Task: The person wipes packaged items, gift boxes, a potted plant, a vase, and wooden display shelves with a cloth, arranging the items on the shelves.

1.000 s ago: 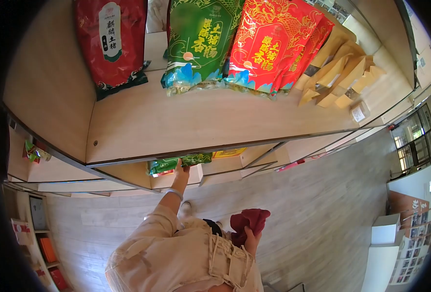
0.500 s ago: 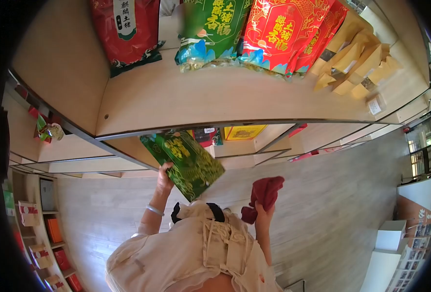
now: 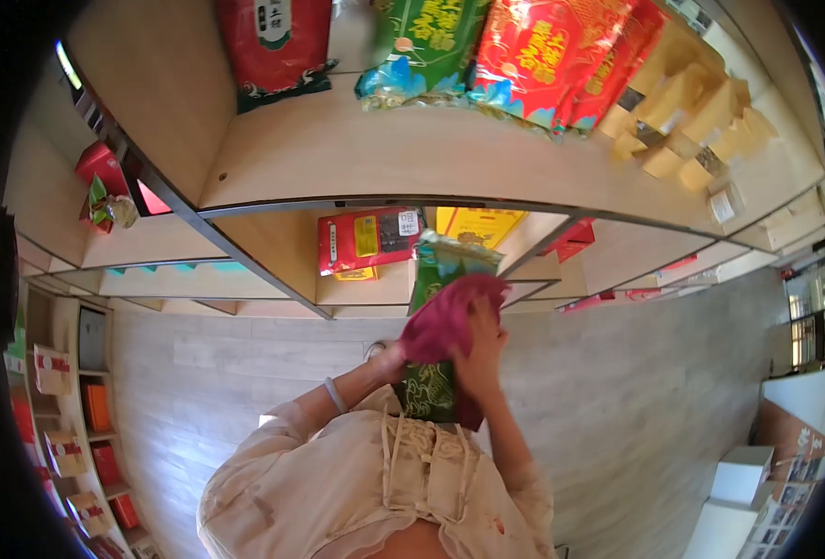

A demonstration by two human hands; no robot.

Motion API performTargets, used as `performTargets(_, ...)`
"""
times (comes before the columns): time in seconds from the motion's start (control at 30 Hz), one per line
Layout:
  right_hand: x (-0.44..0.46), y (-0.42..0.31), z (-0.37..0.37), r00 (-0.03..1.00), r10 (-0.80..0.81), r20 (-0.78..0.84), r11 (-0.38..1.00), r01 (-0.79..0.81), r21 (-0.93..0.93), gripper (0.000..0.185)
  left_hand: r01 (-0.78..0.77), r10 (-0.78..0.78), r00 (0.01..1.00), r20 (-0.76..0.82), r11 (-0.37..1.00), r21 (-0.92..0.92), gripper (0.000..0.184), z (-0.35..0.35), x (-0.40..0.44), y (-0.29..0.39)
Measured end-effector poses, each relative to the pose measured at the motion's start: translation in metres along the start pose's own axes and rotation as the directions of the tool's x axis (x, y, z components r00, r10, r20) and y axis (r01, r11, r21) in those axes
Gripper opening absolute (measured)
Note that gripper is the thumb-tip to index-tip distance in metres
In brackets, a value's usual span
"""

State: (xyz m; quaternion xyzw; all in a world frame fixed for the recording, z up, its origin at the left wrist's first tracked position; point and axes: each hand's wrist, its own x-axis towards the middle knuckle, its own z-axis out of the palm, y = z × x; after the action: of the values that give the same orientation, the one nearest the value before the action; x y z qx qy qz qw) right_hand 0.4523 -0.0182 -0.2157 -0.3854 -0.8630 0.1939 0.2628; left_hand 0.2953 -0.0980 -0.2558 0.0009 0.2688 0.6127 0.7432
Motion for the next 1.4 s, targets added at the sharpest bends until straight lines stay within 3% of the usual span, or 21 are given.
performTargets(0.07, 0.030, 0.046, -0.012, 0.974, 0.205, -0.097, 0.967, -0.186, 0.174, 0.072, 0.134, -0.207, 0.958, 0.200, 0.935, 0.328, 0.043, 0.016, 0.003, -0.004)
performTargets(0.13, 0.042, 0.066, -0.032, 0.924, 0.355, -0.138, 0.901, -0.299, 0.315, 0.074, 0.159, -0.247, 0.944, 0.220, 0.922, 0.353, 0.043, 0.023, 0.002, -0.021)
performTargets(0.23, 0.023, 0.039, -0.058, 0.952, 0.175, -0.250, 0.972, -0.127, 0.197, 0.073, 0.180, -0.209, 0.977, 0.046, 0.918, 0.354, 0.039, 0.026, 0.000, -0.032)
performTargets(0.3, -0.017, 0.016, -0.056, 0.991, 0.084, -0.102, 0.971, -0.059, 0.233, 0.071, 0.195, -0.218, 0.975, 0.050, 0.937, 0.290, 0.040, 0.026, 0.008, -0.026)
performTargets(0.4, -0.086, 0.000, -0.031, 0.986, -0.148, -0.078, 0.967, 0.161, 0.195, 0.051, 0.198, -0.203, 0.979, 0.033, 0.974, 0.109, 0.041, 0.020, 0.022, -0.021)
performTargets(0.47, -0.106, 0.008, -0.018, 0.975, -0.190, -0.113, 0.952, 0.211, 0.222, 0.043, 0.045, -0.044, 0.999, -0.007, 0.989, 0.143, 0.044, 0.029, 0.017, -0.013)
performTargets(0.53, -0.109, -0.006, -0.033, 0.962, -0.272, -0.007, 0.962, 0.272, -0.021, 0.032, 0.125, -0.138, 0.988, 0.063, 0.976, 0.177, 0.044, 0.025, 0.020, -0.014)
performTargets(0.57, -0.096, -0.008, -0.043, 0.978, -0.206, 0.023, 0.966, 0.207, -0.153, 0.036, 0.195, -0.197, 0.980, -0.001, 0.968, 0.161, 0.047, 0.021, 0.026, -0.019)
performTargets(0.63, -0.063, -0.010, -0.072, 0.998, 0.016, -0.055, 0.997, -0.021, -0.077, 0.047, 0.287, -0.280, 0.958, -0.061, 0.943, 0.168, 0.051, 0.026, 0.028, -0.027)
performTargets(0.67, -0.053, 0.008, -0.074, 0.983, 0.086, -0.164, 0.995, -0.093, -0.038, 0.051, 0.240, -0.252, 0.968, -0.003, 0.919, 0.313, 0.054, 0.038, 0.024, -0.029)
performTargets(0.7, -0.045, 0.031, -0.071, 0.951, 0.157, -0.266, 0.987, -0.161, 0.008, 0.055, 0.183, -0.234, 0.970, 0.062, 0.877, 0.445, 0.057, 0.048, 0.018, -0.030)
performTargets(0.73, -0.033, 0.056, -0.070, 0.881, 0.276, -0.385, 0.952, -0.194, 0.238, 0.053, 0.208, -0.264, 0.963, 0.059, 0.863, 0.461, 0.057, 0.057, 0.010, -0.029)
performTargets(0.77, -0.024, 0.079, -0.070, 0.784, 0.409, -0.468, 0.871, -0.182, 0.457, 0.051, 0.237, -0.292, 0.956, 0.033, 0.834, 0.498, 0.060, 0.066, 0.002, -0.027)
performTargets(0.83, -0.026, 0.107, -0.083, 0.715, 0.686, -0.137, 0.428, -0.244, 0.870, 0.050, 0.262, -0.327, 0.945, 0.021, 0.791, 0.552, 0.059, 0.065, -0.001, -0.024)
performTargets(0.87, -0.033, 0.107, -0.085, 0.703, 0.696, -0.145, 0.426, -0.241, 0.872, 0.050, 0.271, -0.341, 0.940, 0.020, 0.782, 0.562, 0.059, 0.063, 0.002, -0.022)
performTargets(0.93, -0.044, 0.087, -0.097, 0.576, 0.777, 0.254, -0.127, -0.252, 0.959, 0.049, 0.290, -0.312, 0.950, -0.009, 0.872, 0.395, 0.059, 0.063, 0.004, -0.022)
performTargets(1.03, -0.065, 0.033, -0.080, 0.683, 0.673, 0.283, -0.211, -0.190, 0.959, 0.056, 0.111, -0.155, 0.985, 0.077, 0.908, 0.404, 0.052, 0.025, 0.032, -0.026)
performTargets(1.1, -0.092, 0.019, -0.064, 0.681, 0.668, 0.300, -0.160, -0.262, 0.952, 0.067, 0.137, -0.162, 0.983, 0.088, 0.961, 0.242, 0.050, 0.055, 0.027, -0.011)
performTargets(1.23, -0.128, -0.006, -0.045, 0.670, 0.641, 0.374, -0.230, -0.297, 0.927, 0.077, 0.172, -0.192, 0.979, 0.066, 0.956, 0.237, 0.057, 0.058, 0.022, 0.004)
performTargets(1.3, -0.123, -0.027, -0.053, 0.658, 0.732, 0.174, -0.120, -0.127, 0.985, 0.069, 0.143, -0.167, 0.984, 0.057, 0.944, 0.297, 0.059, 0.059, 0.019, 0.002)
performTargets(1.4, -0.118, -0.021, -0.068, 0.592, 0.804, 0.055, 0.062, -0.176, 0.983, 0.057, 0.117, -0.164, 0.982, 0.089, 0.913, 0.390, 0.061, 0.061, 0.022, 0.001)
